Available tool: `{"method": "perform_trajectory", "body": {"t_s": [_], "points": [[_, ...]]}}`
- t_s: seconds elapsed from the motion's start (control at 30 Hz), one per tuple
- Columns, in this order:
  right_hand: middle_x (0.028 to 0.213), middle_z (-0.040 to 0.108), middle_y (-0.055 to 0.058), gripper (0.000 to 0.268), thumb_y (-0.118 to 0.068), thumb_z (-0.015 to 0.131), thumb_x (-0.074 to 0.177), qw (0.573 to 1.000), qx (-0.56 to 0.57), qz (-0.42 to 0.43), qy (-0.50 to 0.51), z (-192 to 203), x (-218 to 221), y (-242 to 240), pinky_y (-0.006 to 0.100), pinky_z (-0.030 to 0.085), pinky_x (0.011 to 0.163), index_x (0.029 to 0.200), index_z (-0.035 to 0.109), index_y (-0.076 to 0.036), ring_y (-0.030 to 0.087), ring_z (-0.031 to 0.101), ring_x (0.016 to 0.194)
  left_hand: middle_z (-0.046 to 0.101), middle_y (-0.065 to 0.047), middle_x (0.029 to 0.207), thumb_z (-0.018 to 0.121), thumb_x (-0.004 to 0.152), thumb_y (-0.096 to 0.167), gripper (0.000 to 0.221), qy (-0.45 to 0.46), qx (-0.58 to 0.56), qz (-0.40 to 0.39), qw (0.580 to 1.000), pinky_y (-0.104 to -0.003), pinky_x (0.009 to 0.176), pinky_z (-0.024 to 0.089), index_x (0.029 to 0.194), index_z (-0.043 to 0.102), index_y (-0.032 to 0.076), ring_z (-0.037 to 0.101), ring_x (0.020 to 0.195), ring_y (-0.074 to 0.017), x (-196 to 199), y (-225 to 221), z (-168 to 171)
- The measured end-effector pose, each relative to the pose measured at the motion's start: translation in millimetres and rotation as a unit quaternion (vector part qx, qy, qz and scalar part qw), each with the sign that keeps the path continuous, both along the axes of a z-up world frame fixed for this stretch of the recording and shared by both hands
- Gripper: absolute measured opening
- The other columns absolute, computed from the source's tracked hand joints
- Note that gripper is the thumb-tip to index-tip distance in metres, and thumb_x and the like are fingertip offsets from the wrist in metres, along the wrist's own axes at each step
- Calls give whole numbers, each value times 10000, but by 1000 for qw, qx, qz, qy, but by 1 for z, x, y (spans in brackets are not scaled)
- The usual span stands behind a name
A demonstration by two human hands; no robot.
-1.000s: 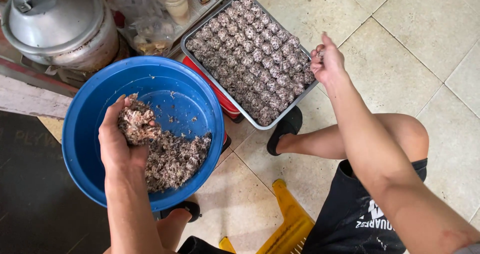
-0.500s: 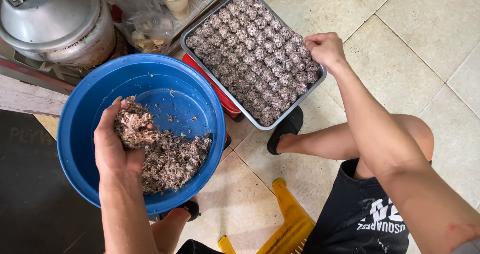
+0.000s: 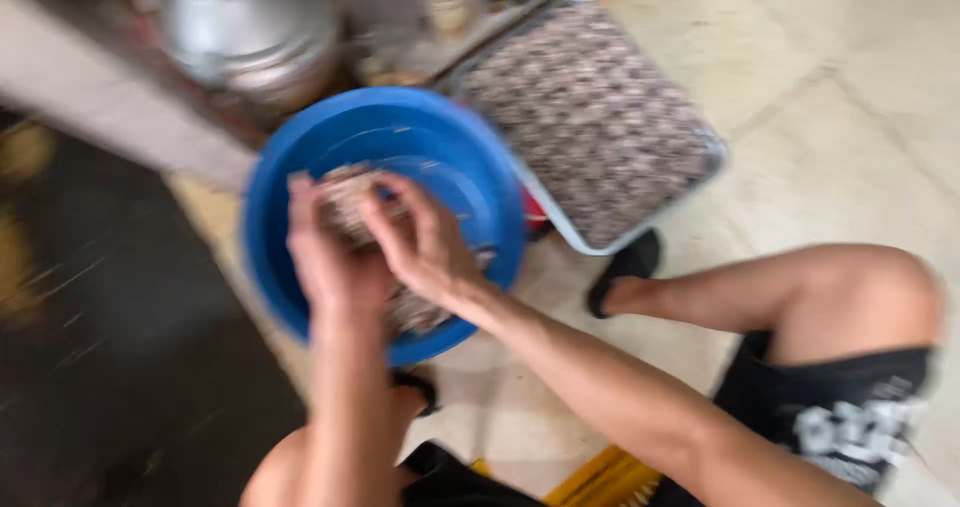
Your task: Rolling food mixture into small balls and placing them on a tray.
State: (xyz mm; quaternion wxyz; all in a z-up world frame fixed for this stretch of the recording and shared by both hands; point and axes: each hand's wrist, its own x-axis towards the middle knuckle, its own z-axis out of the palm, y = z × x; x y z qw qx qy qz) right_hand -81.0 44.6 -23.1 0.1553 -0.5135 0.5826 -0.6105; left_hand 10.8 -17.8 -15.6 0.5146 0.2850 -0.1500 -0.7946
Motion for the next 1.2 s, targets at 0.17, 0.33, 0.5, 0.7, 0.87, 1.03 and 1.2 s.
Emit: {"method": "perform_trajectory", "body": {"t_s": [0.17,0.33,0.5,0.7,0.87,1.03,1.2], "points": [[814,708,112,346,-400,681,1018,998,62,10,-20,30,12,-29,380,529,626,955,668,-60,235,687,722,726,-36,1018,539,1028,429,352,-5,13,33,999,-350,872,558,1065,698,117,683,953,-184,0,8,-6],[753,698,110,355,-343,633,1098,984,131,67,100,44,6,-30,374,467,594,881,686,-67,200,668,643,676,-26,880,549,1050,477,422,-163,8,92,982,-340,679,516,933,696,98,625,791,-163,7,15,17],[896,728,99,289,-314,671,1038,989,5,129,76,58,9,-25,326,544,651,992,646,-29,230,709,758,605,2,854,606,1057,463,419,-144,-28,114,982,-321,670,471,961,695,65,541,779,-110,12,9,-4],[812,739,106,303,-331,728,1012,975,22,55,213,60,11,-24,358,501,527,884,696,-59,232,694,631,648,-2,841,494,1033,463,443,-115,34,95,988,-285,712,498,942,687,76,593,782,-104,1,19,29],[642,678,91,326,-326,753,1007,974,34,48,218,53,6,-30,361,440,448,834,708,-53,223,647,504,589,21,868,514,1087,424,383,-140,-26,118,983,-295,696,453,985,662,86,520,807,-88,-4,19,3],[599,647,80,332,-302,749,1018,982,53,67,171,50,3,-34,335,407,429,819,706,-40,166,597,451,597,42,920,507,1054,402,339,-165,-30,114,979,-274,734,449,1051,693,119,513,860,-65,-2,17,5],[778,654,-30,331,-380,750,1029,978,55,159,-120,41,-8,-32,227,383,530,993,745,-50,19,532,641,677,-27,917,546,1060,352,324,-97,-2,129,987,-325,690,558,1054,678,56,640,808,-122,8,5,-6]]}}
